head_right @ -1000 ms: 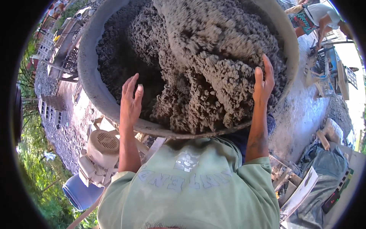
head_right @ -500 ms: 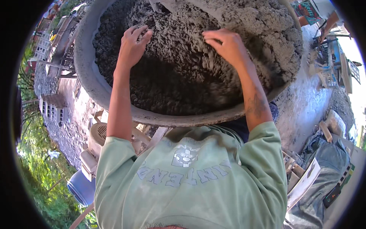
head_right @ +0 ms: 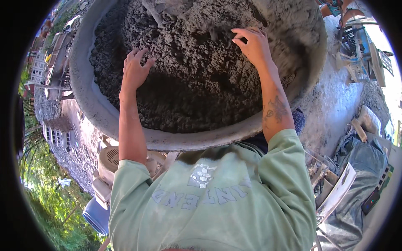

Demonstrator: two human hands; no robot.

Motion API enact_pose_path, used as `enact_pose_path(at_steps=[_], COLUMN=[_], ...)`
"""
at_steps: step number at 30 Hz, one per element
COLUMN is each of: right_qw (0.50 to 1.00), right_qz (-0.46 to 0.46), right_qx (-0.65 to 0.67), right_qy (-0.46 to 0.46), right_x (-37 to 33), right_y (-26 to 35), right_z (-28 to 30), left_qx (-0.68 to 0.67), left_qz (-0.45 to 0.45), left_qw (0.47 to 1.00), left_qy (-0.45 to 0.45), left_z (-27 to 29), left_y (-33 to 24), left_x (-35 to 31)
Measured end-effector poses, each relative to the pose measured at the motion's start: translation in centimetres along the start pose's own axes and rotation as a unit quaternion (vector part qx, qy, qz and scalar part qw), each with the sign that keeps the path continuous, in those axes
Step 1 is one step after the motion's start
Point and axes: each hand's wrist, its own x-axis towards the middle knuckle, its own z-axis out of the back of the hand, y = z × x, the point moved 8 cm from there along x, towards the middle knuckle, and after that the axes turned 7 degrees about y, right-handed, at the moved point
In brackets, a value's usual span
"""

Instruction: The person wipes their hands with a cloth, places it on cinder blocks, and approaches a running concrete mixer. They reach inside the mixer tub to feel and remove clumps from the concrete mixture by hand.

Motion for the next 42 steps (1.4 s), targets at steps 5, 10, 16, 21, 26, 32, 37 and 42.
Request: enact_pose_path(at_steps=[5,10,16,21,26,32,37,42], right_qw=[0.997,0.995,0.999,0.999,0.99,0.928,0.865,0.924], right_qz=[-0.042,-0.045,-0.019,-0.054,-0.096,-0.028,0.046,-0.057], right_qx=[-0.027,-0.036,-0.009,-0.005,0.03,-0.249,-0.378,-0.236], right_qy=[-0.056,-0.082,-0.028,0.003,0.096,0.276,0.328,0.295], right_x=[-0.6,-0.8,0.0,-0.2,5.7,11.8,14.0,12.0], right_y=[-0.7,-1.0,0.9,-1.2,-6.6,-11.3,-11.6,-17.0], right_z=[2.2,2.5,-1.3,-4.0,-9.5,-13.1,-14.7,-11.3], left_qx=[-0.001,0.014,0.004,0.132,0.117,0.187,0.179,0.165], left_qz=[-0.001,-0.006,0.029,0.044,0.06,-0.041,-0.118,-0.146], left_qw=[1.0,0.996,0.983,0.937,0.908,0.907,0.932,0.931], left_qy=[-0.003,0.093,0.179,0.319,0.399,0.376,0.291,0.292], left_z=[0.1,-7.9,-14.9,-16.5,-16.7,-16.7,-16.7,-16.9], left_y=[-0.2,0.3,0.7,-1.4,-0.9,-1.9,-2.2,-4.4], left_x=[0.0,4.1,13.5,14.6,12.9,8.0,6.1,6.0])
